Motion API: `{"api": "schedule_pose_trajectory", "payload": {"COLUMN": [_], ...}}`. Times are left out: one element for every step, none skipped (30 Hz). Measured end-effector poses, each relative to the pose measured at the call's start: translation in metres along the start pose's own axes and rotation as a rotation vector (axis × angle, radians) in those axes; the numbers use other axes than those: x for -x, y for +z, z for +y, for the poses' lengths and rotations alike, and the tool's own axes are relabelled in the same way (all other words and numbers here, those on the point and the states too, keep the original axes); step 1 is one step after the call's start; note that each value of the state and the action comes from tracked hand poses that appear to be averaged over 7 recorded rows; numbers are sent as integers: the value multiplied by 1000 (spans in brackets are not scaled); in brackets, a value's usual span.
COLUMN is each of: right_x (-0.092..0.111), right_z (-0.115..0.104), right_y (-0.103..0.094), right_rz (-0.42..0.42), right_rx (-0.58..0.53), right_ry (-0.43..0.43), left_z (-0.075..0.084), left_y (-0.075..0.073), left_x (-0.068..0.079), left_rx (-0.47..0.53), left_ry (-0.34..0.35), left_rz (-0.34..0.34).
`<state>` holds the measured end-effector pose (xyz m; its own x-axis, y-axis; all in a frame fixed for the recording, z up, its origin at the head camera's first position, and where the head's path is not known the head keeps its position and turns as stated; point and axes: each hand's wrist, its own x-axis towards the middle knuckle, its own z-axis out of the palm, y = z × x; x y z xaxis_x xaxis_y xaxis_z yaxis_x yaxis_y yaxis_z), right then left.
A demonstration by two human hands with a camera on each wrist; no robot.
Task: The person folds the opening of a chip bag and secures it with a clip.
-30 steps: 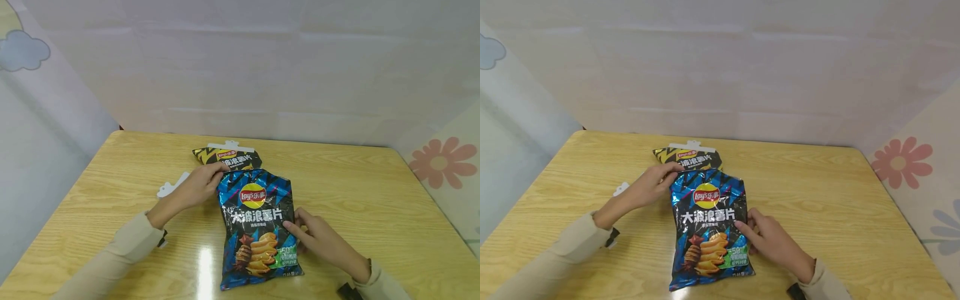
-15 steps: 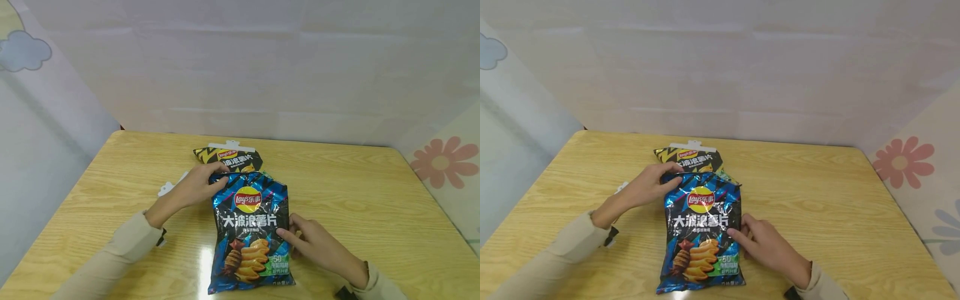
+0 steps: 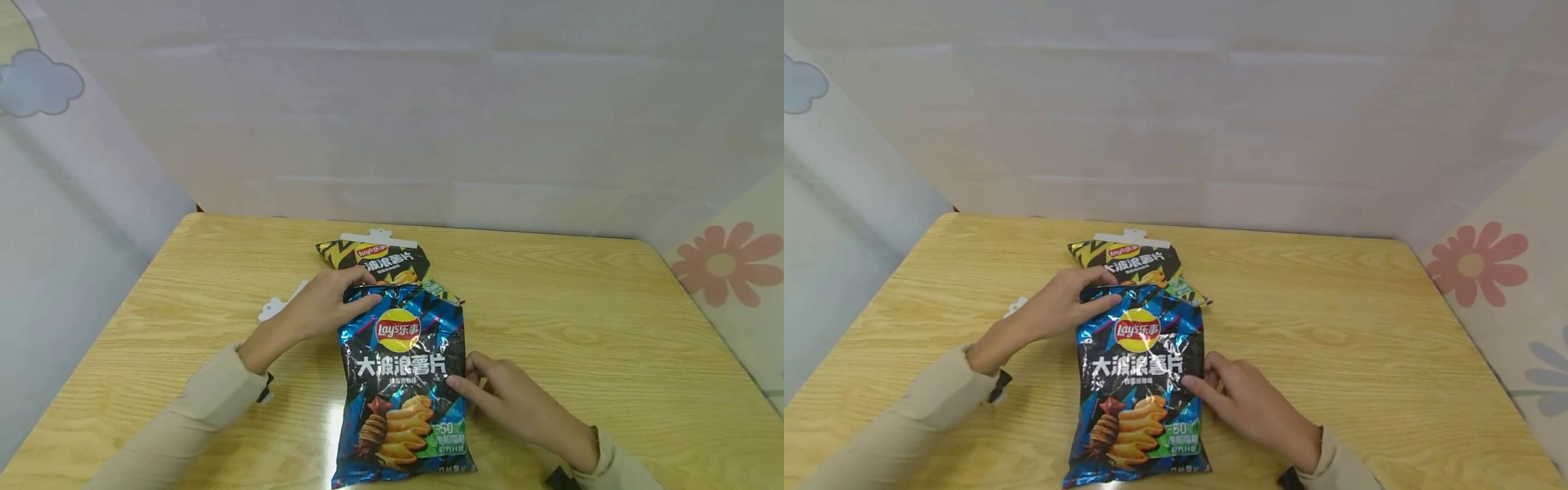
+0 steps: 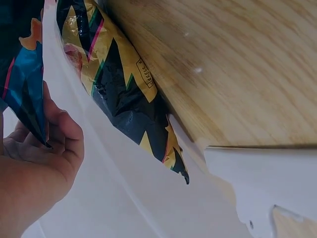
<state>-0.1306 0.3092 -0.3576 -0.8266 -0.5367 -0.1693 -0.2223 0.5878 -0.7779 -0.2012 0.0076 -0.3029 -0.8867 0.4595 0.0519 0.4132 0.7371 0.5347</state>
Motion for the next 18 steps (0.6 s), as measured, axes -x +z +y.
{"api": "schedule_pose_trajectory", "payload": {"right_x": [-1,-1,-2,-3,-5,-6,-7,-9,-10,-11,-13,-14,-15,-15,-16,-17,-18,-18], "right_z": [0,0,0,0,0,0,0,0,0,0,0,0,-1,-1,-1,-1,-1,-1], "right_y": [0,-1,-2,-3,-4,-5,-6,-7,-7,-8,-8,-8,-8,-8,-9,-9,-9,-9], "right_rz": [15,29,44,59,76,91,109,124,141,157,172,183,193,197,201,203,204,206], "right_rx": [2,-4,-17,-33,-50,-69,-84,-104,-120,-127,-133,-137,-138,-143,-144,-142,-140,-136], "right_ry": [-8,-12,-14,-15,-19,-18,-22,-26,-28,-33,-39,-42,-48,-53,-55,-57,-59,-59], "left_z": [0,-1,-1,-1,-1,-1,-1,-1,0,0,0,0,0,0,0,0,0,0], "left_y": [0,0,0,0,0,0,1,1,1,1,1,1,1,1,1,2,2,1], "left_x": [0,0,0,0,0,0,0,0,0,0,0,0,0,0,0,0,0,0], "left_rx": [5,9,14,16,16,16,17,16,18,19,20,20,21,19,17,14,10,5], "left_ry": [1,1,1,0,1,3,4,8,11,14,15,15,15,17,17,17,17,18], "left_rz": [-2,-3,-7,-8,-9,-8,-9,-8,-9,-9,-10,-10,-10,-9,-9,-8,-7,-8]}}
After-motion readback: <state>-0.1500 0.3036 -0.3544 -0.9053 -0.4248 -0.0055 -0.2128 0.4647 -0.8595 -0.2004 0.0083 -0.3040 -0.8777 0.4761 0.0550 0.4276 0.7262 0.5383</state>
